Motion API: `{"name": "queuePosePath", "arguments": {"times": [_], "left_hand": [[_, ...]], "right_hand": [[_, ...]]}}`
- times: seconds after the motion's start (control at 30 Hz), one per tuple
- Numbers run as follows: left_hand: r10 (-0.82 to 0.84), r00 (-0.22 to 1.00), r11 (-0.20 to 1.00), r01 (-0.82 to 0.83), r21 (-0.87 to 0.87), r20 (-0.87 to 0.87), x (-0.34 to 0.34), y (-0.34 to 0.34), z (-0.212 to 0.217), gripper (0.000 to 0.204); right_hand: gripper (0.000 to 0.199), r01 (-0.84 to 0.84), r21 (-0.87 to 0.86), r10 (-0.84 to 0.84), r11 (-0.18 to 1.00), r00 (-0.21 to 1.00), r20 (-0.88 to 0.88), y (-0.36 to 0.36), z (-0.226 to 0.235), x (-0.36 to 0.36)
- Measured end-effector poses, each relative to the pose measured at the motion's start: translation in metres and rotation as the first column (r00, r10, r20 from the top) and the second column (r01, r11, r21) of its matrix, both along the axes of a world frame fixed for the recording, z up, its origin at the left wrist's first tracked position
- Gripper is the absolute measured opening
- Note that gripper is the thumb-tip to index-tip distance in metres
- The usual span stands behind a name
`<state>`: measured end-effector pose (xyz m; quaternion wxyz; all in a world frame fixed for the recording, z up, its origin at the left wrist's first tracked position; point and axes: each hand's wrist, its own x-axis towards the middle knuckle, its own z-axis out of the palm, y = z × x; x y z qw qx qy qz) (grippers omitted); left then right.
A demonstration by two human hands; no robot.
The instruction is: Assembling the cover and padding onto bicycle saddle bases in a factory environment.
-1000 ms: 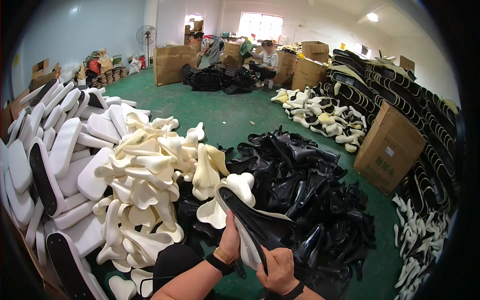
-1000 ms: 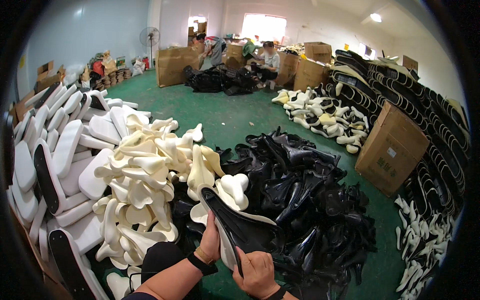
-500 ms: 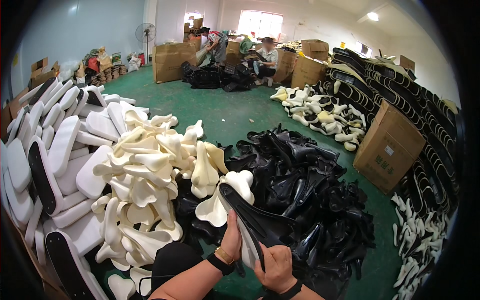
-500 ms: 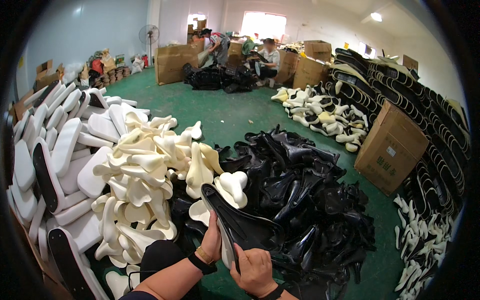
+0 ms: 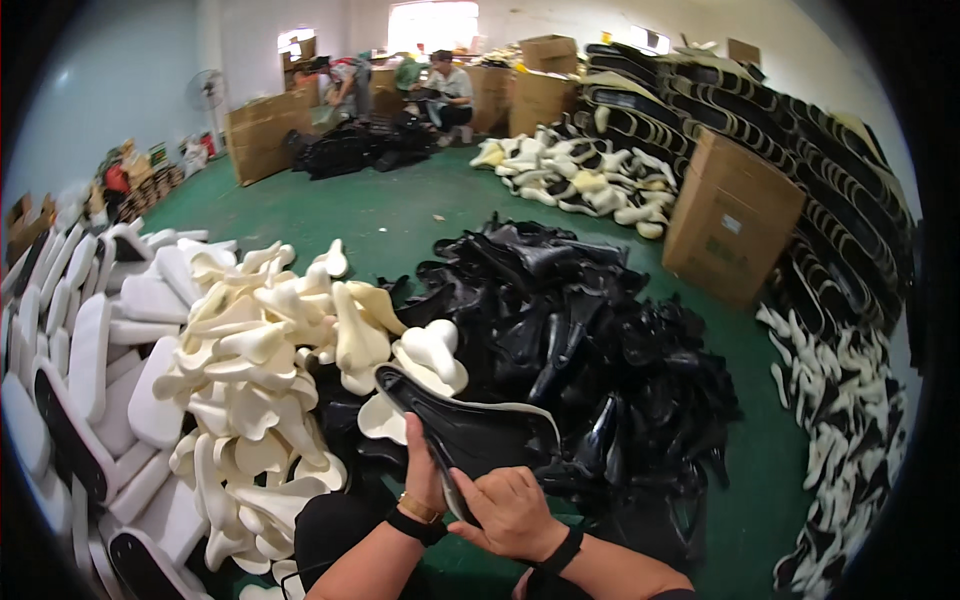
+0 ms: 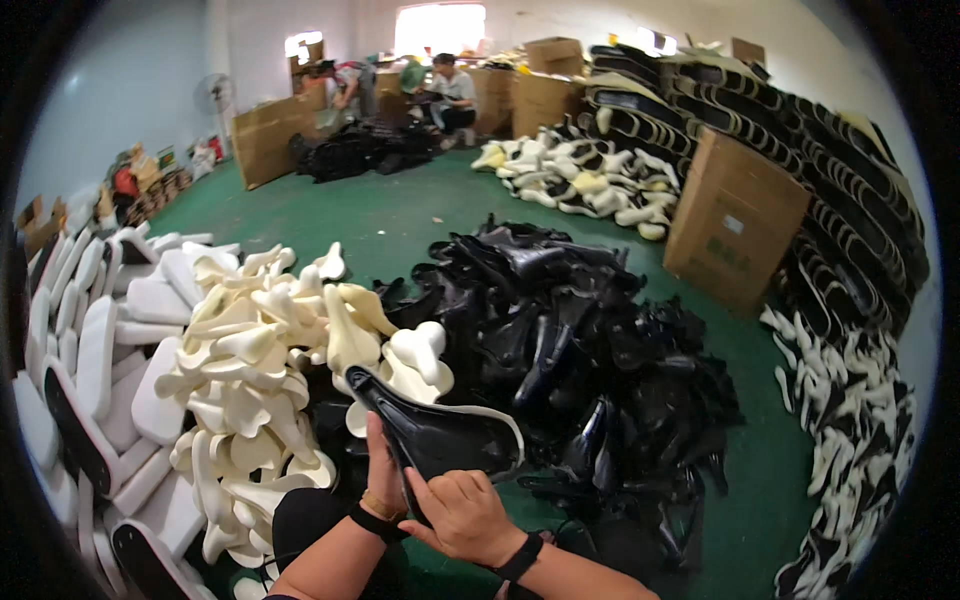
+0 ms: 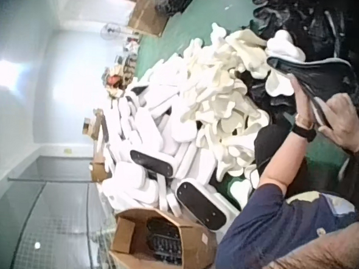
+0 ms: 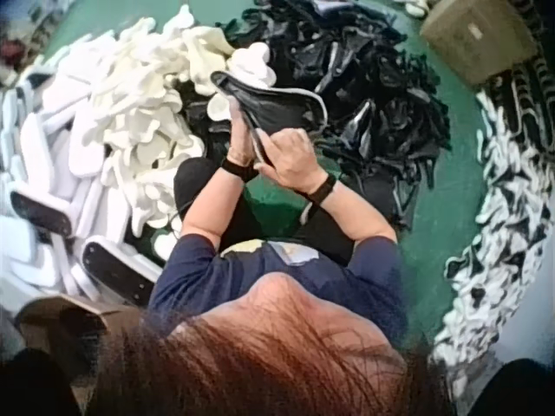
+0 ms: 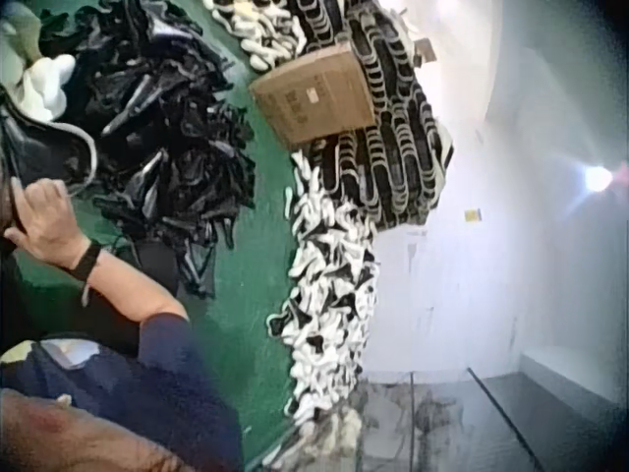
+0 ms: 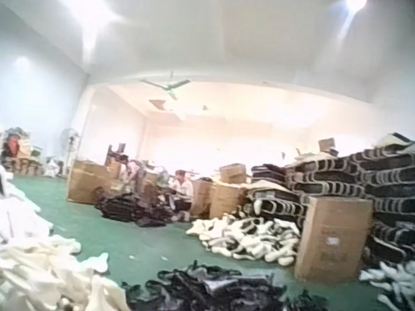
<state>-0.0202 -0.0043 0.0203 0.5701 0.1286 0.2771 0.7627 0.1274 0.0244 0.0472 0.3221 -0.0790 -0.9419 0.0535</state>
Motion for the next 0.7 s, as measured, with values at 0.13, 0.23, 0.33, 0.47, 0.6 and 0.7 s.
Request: {"name": "queuePosePath", "arguments": {"times": [0.13, 0.23, 0.33, 0.47, 0.6, 0.7], "left_hand": [[0.033, 0.999, 0.998, -0.034, 0.061, 0.024, -0.001, 0.005, -0.009, 0.079], [0.026, 0.998, 0.999, -0.029, 0.045, 0.051, 0.0, 0.007, -0.012, 0.073], [0.039, 0.997, 0.999, -0.04, 0.018, 0.063, 0.001, 0.006, -0.007, 0.068], [0.05, 0.998, 0.999, -0.051, 0.011, 0.046, 0.003, 0.003, -0.001, 0.067], [-0.021, 0.992, 1.0, 0.022, -0.006, 0.122, 0.006, 0.001, 0.0, 0.057], [-0.029, 0.99, 0.998, 0.035, -0.044, 0.138, -0.001, -0.001, -0.014, 0.045]], "right_hand": [[0.057, 0.014, 0.009, -0.014, 1.0, 1.0, -0.02, 0.003, -0.002, 0.001], [0.057, 0.007, 0.006, -0.007, 1.0, 1.0, -0.004, 0.003, -0.002, 0.004], [0.056, -0.015, -0.001, 0.015, 1.0, 1.0, -0.018, 0.006, -0.002, 0.004], [0.055, -0.013, -0.006, 0.013, 1.0, 1.0, -0.004, 0.006, -0.003, 0.004], [0.055, -0.001, 0.016, 0.001, 1.0, 1.0, 0.003, 0.003, -0.008, 0.003], [0.056, -0.002, 0.03, 0.002, 1.0, 1.0, 0.016, 0.003, -0.013, 0.003]]}}
